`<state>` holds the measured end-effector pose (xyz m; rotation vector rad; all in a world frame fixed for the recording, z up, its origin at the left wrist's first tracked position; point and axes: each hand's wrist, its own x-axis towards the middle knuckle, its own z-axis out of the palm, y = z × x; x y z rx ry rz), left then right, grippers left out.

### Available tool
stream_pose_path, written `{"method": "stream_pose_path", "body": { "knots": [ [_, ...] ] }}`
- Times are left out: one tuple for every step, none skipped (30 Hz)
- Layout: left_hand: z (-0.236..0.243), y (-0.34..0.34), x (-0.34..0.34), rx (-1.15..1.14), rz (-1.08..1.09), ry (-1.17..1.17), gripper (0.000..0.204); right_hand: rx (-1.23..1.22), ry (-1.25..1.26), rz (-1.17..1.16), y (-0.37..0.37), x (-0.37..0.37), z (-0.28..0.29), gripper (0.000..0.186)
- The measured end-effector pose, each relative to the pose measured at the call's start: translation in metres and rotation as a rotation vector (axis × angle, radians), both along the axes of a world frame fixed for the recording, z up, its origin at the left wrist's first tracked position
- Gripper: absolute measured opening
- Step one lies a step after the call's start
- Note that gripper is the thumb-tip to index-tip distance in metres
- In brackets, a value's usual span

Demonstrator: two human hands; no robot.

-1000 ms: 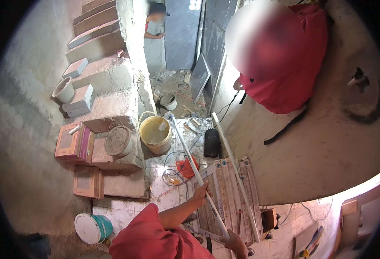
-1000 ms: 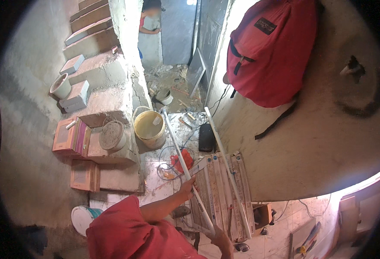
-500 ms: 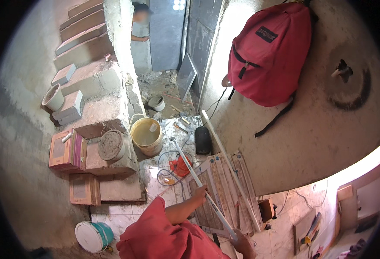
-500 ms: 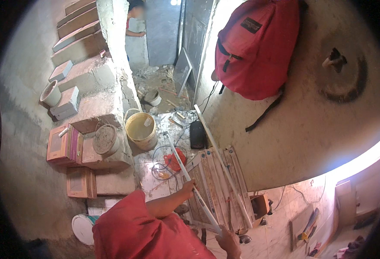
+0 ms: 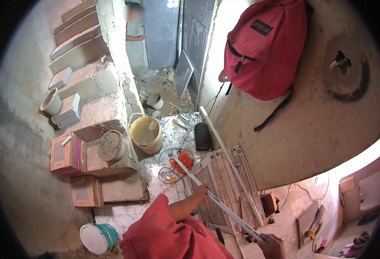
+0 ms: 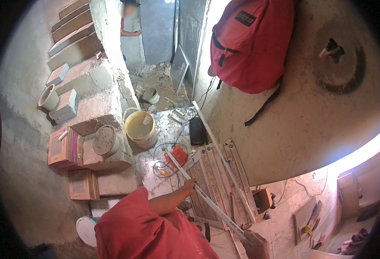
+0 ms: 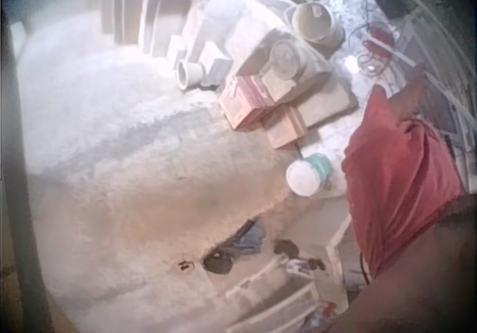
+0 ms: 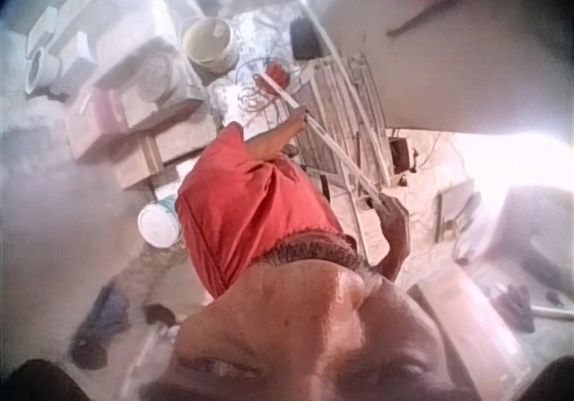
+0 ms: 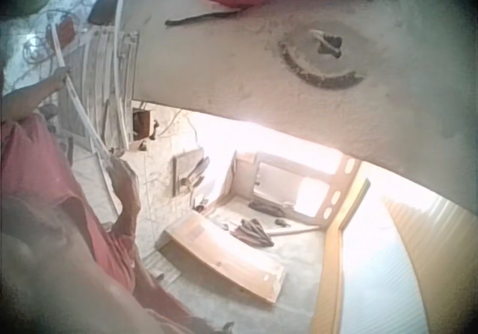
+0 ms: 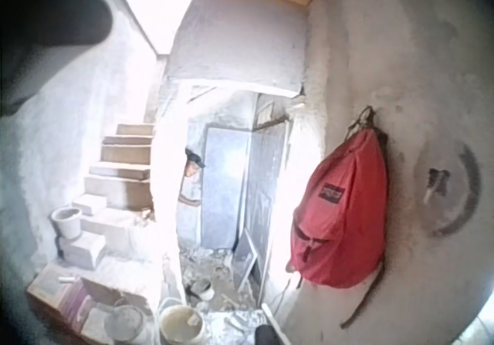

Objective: The person organizes several plastic pipes, applies an adhesive to a connector, and then fits a pipe into a pre-existing wall opening using a hammer to secure it.

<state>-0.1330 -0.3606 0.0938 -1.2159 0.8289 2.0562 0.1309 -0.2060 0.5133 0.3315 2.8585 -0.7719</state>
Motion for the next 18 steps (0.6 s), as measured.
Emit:
{"method": "stream_pose_path", "body": {
  "knots": [
    [-0.001, 0.003, 0.001, 0.002, -0.004, -0.002, 0.013, -0.097, 0.108, 0.02, 0.0, -0.004, 0.005, 0.017],
    [-0.002, 0.007, 0.003, -0.012, -0.007, -0.003, 0.011, -0.109, 0.204, 0.013, -0.005, -0.009, 0.012, 0.015],
    [-0.003, 0.011, 0.004, -0.025, -0.012, -0.004, 0.01, -0.105, 0.201, 0.008, -0.005, -0.009, 0.01, 0.015],
    [-0.009, 0.014, 0.007, -0.027, -0.016, -0.01, 0.009, -0.189, 0.223, -0.12, -0.005, -0.009, 0.009, 0.013],
    [-0.021, 0.01, 0.009, -0.039, -0.011, -0.007, 0.009, -0.285, 0.246, -0.236, -0.006, -0.01, 0.009, 0.011],
    [-0.038, -0.003, 0.012, -0.063, 0.012, 0.007, 0.009, -0.334, 0.334, -0.163, -0.009, -0.016, 0.017, 0.014],
    [-0.043, -0.001, 0.014, -0.072, -0.002, -0.007, 0.009, -0.328, 0.335, -0.169, -0.011, -0.018, 0.013, 0.014],
    [-0.047, 0.003, 0.016, -0.082, -0.023, -0.02, 0.01, -0.447, 0.49, -0.137, -0.013, -0.021, 0.006, 0.017],
    [-0.05, 0.008, 0.02, -0.157, -0.056, -0.12, 0.013, -0.567, 0.645, -0.102, -0.014, -0.023, -0.002, 0.021],
    [-0.056, 0.006, 0.021, -0.154, -0.056, -0.121, 0.013, -0.675, 0.534, -0.229, -0.019, -0.019, -0.008, 0.026],
    [-0.061, -0.001, 0.022, -0.122, -0.096, -0.105, 0.015, -0.674, 0.534, -0.227, -0.02, -0.021, -0.012, 0.026],
    [-0.063, -0.008, 0.025, -0.097, -0.136, -0.092, 0.018, -0.514, 0.574, -0.246, -0.027, -0.03, -0.01, 0.037],
    [-0.063, -0.011, 0.027, -0.101, -0.134, -0.094, 0.018, -0.355, 0.611, -0.263, -0.035, -0.04, -0.007, 0.049],
    [-0.059, -0.011, 0.03, -0.105, -0.168, -0.1, 0.019, -0.533, 0.636, -0.38, -0.046, -0.048, -0.001, 0.039],
    [-0.055, -0.012, 0.032, -0.11, -0.202, -0.105, 0.02, -0.532, 0.631, -0.385, -0.049, -0.049, -0.007, 0.039],
    [-0.049, -0.009, 0.034, -0.107, -0.236, -0.107, 0.021, -0.591, 0.625, -0.361, -0.049, -0.052, -0.013, 0.039],
    [-0.043, -0.005, 0.034, -0.104, -0.27, -0.109, 0.022, -0.65, 0.618, -0.338, -0.051, -0.056, -0.017, 0.038],
    [-0.038, -0.002, 0.034, -0.1, -0.305, -0.111, 0.023, -0.654, 0.661, -0.286, -0.053, -0.059, -0.019, 0.036]
  ]
}}
